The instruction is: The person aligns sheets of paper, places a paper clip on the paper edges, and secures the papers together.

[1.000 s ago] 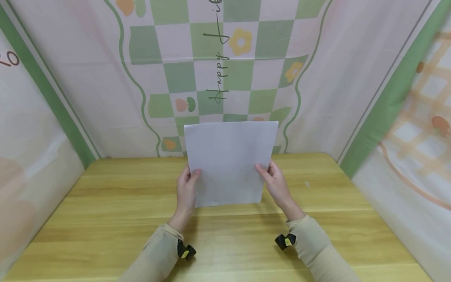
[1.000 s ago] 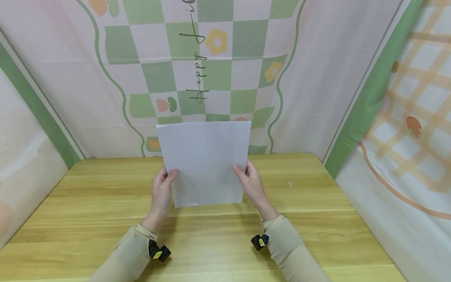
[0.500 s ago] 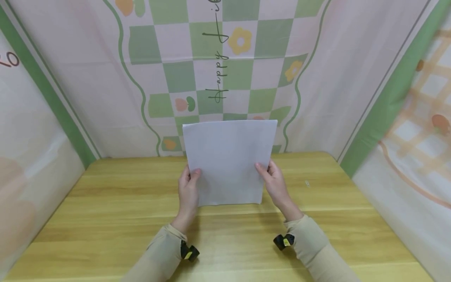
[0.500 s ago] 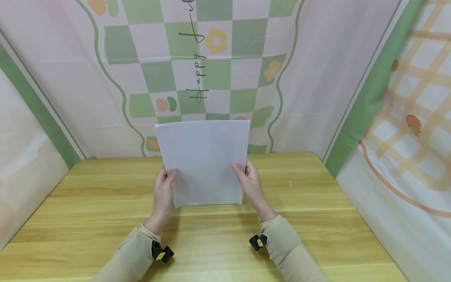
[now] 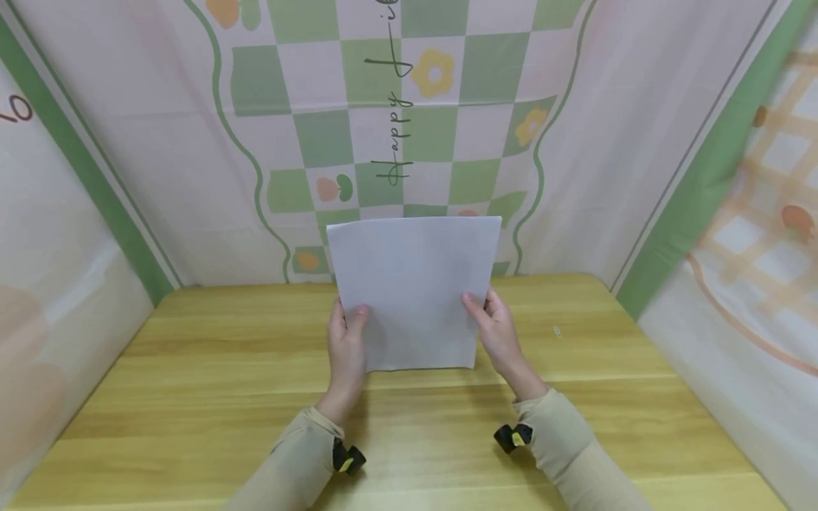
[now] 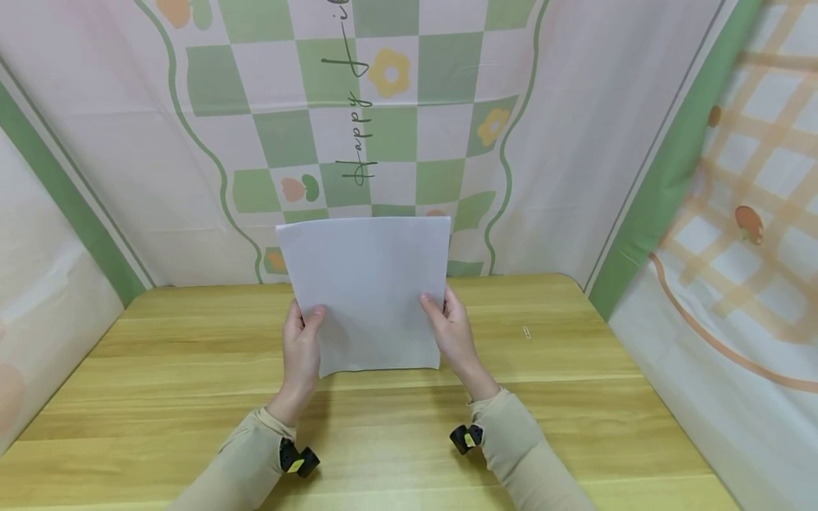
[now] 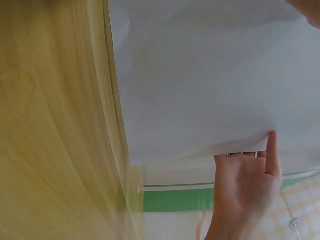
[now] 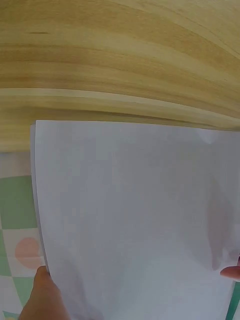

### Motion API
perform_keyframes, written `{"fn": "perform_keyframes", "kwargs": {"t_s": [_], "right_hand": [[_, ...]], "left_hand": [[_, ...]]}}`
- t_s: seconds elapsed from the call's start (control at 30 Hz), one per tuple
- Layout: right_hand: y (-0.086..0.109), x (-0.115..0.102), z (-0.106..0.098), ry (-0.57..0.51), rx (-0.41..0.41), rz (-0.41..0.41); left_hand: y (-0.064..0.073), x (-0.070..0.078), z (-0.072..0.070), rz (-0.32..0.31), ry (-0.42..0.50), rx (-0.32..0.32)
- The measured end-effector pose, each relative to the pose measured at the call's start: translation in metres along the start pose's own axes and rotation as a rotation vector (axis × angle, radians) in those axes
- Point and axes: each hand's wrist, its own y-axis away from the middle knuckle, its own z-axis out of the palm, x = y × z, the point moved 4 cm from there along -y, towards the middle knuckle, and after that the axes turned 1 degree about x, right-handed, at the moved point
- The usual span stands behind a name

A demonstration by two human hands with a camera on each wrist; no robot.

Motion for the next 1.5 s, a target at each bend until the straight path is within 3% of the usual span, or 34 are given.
{"fn": "perform_keyframes", "kwargs": {"t_s": [0.4,0.73,1.27,1.5], "right_hand": [[0.000,-0.001,0.001,0.014,-0.006,0.031],[-0.001,0.009,0.000,0.001,-0.074,0.073],[0.004,0.023,-0.004,0.198,-0.177,0.151],[0.005,0.024,-0.003,0.219,-0.196,0.185]], "left_hand": [[0.005,0.000,0.001,0.000,-0.097,-0.019],[0.001,-0.006,-0.007,-0.038,-0.081,-0.015],[-0.002,-0.020,-0.010,-0.148,-0.096,-0.013],[0.000,-0.026,-0.009,-0.168,-0.109,0.018]]}}
